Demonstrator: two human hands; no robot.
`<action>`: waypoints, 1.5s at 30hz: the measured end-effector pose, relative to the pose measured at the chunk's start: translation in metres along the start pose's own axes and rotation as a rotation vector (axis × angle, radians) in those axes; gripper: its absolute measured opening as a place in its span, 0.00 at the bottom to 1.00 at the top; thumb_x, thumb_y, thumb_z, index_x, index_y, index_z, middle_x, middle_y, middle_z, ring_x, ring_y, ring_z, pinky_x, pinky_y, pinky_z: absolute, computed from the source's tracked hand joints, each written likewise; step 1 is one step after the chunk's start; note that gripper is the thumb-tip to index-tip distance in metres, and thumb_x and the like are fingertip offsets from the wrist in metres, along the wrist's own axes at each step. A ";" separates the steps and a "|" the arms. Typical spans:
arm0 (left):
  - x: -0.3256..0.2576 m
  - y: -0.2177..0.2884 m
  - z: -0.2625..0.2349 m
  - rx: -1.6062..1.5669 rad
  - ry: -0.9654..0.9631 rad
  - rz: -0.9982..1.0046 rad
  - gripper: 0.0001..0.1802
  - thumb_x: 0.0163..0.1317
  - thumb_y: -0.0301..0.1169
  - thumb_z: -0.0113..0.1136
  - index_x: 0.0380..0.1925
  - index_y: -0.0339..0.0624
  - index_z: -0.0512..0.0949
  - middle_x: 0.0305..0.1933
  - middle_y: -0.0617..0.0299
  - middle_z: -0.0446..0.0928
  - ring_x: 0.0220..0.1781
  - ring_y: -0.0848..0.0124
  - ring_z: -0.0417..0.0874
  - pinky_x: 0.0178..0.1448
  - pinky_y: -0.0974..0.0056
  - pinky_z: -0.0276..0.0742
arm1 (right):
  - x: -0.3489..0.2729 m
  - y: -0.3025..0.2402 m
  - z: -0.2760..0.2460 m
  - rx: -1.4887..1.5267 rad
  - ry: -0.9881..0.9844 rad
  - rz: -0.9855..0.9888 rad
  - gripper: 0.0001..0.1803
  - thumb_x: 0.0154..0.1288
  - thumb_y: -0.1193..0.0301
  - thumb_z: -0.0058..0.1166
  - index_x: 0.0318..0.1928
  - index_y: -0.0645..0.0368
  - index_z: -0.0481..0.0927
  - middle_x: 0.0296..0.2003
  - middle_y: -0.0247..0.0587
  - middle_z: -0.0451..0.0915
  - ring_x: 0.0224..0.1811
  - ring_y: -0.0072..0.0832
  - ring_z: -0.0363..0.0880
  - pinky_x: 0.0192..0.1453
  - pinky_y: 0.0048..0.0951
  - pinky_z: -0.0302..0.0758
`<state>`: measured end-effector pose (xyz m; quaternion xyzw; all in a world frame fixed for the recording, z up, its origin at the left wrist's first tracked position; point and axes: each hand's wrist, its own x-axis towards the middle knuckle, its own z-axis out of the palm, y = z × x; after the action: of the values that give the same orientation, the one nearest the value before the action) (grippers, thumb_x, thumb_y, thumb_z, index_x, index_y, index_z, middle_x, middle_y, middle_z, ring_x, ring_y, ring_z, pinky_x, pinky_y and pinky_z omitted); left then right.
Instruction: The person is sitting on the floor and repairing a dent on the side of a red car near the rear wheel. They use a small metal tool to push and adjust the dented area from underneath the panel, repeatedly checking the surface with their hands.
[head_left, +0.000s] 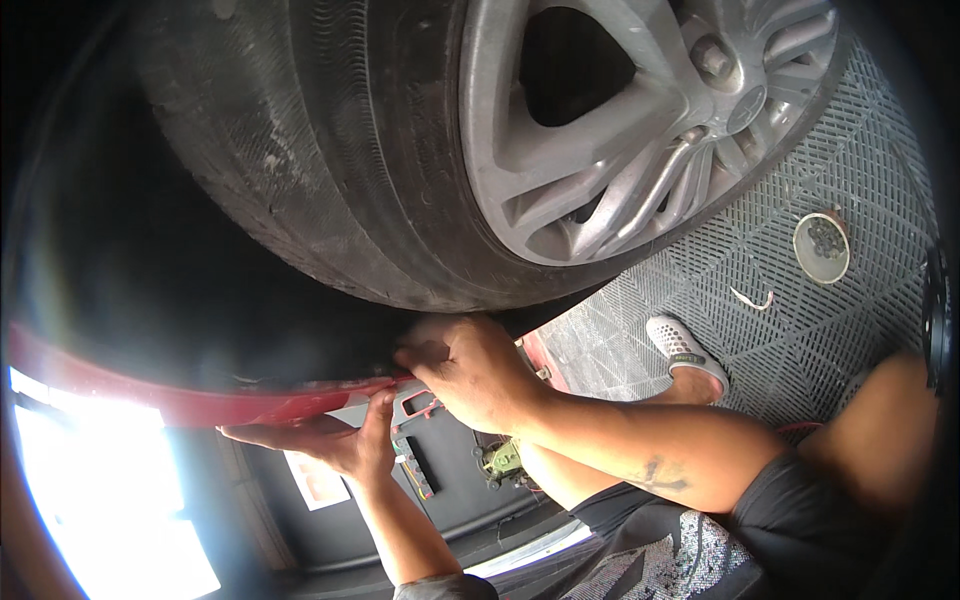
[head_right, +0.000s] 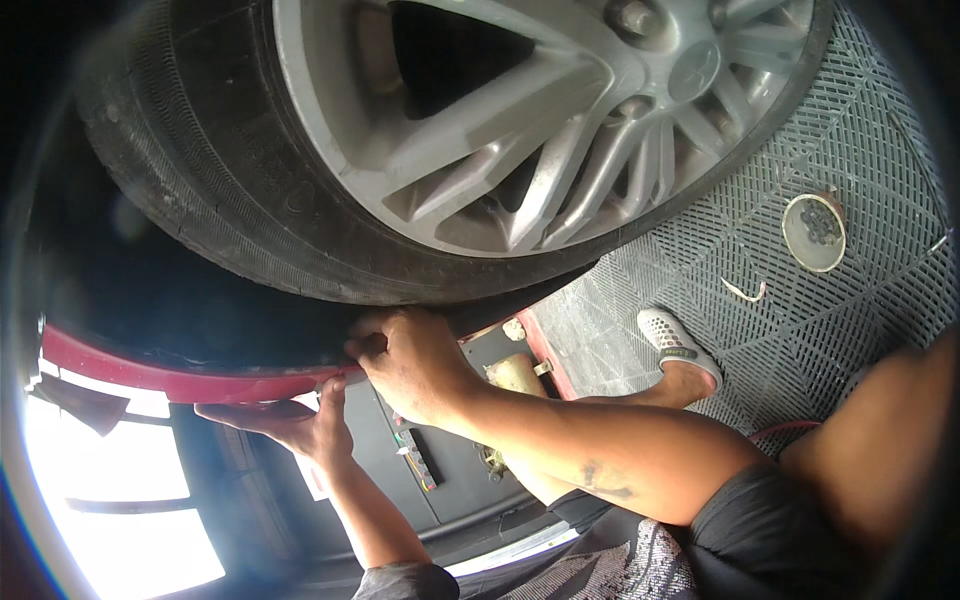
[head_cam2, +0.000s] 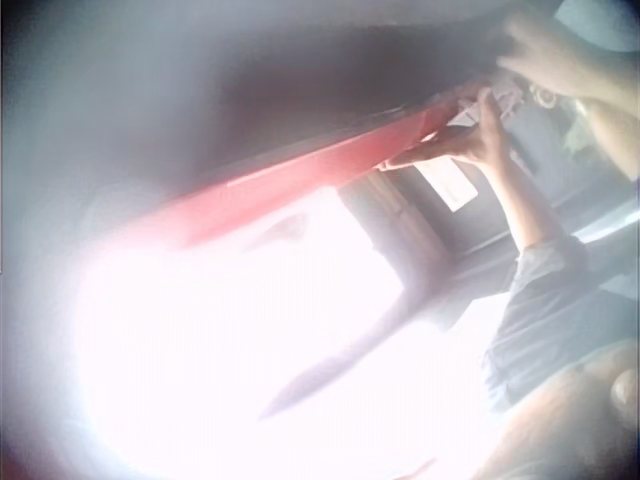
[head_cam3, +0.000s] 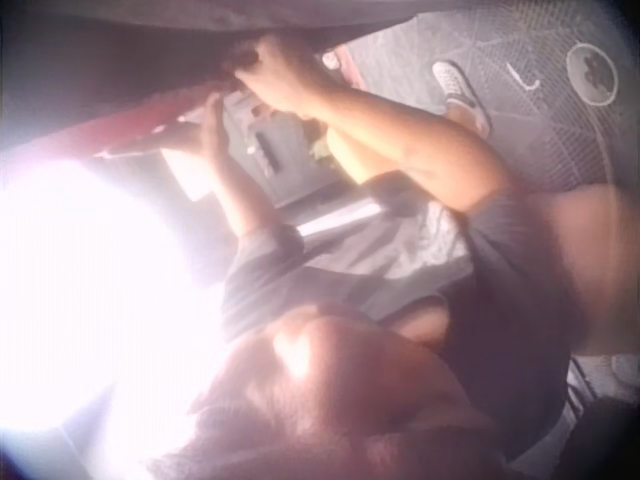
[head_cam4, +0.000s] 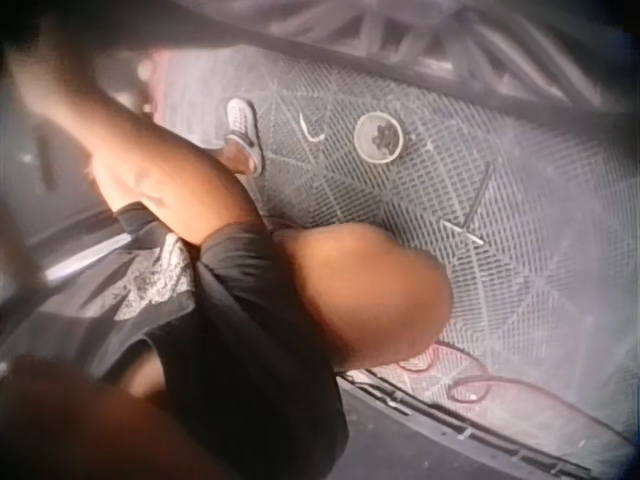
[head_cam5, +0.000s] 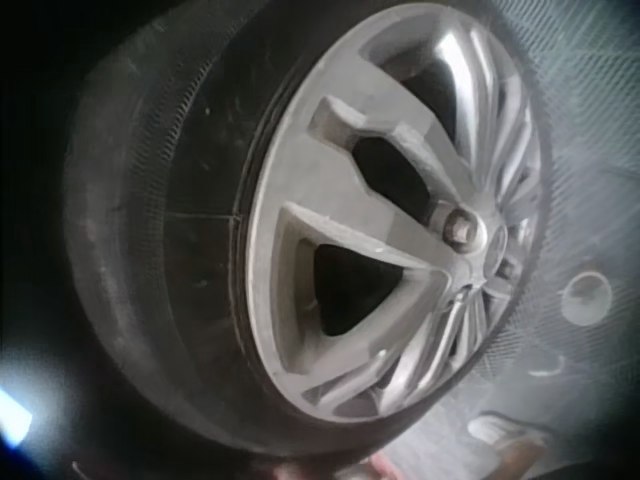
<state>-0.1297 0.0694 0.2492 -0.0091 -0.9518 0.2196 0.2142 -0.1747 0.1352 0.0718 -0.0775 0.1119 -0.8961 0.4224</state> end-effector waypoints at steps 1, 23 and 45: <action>0.001 0.000 0.000 -0.020 -0.001 0.004 0.91 0.38 0.58 0.89 0.83 0.53 0.22 0.88 0.43 0.29 0.89 0.46 0.38 0.88 0.37 0.45 | -0.002 -0.005 0.000 0.054 -0.014 0.057 0.10 0.71 0.70 0.62 0.47 0.63 0.89 0.32 0.51 0.88 0.34 0.33 0.88 0.40 0.37 0.80; 0.002 -0.001 0.001 0.096 0.020 0.015 0.94 0.33 0.70 0.85 0.83 0.48 0.23 0.88 0.44 0.25 0.89 0.44 0.31 0.88 0.34 0.38 | 0.003 0.010 0.010 0.037 0.150 -0.227 0.13 0.71 0.68 0.64 0.49 0.63 0.90 0.33 0.53 0.90 0.34 0.36 0.91 0.43 0.34 0.83; 0.003 -0.008 -0.005 0.163 -0.029 0.062 0.93 0.37 0.65 0.86 0.83 0.51 0.20 0.87 0.40 0.29 0.89 0.43 0.36 0.86 0.35 0.49 | 0.003 0.010 0.013 0.228 0.125 -0.132 0.12 0.66 0.73 0.58 0.45 0.65 0.89 0.41 0.54 0.91 0.43 0.39 0.91 0.51 0.35 0.84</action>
<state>-0.1296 0.0651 0.2580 -0.0177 -0.9329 0.3031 0.1937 -0.1658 0.1248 0.0821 0.0199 0.0303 -0.9319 0.3609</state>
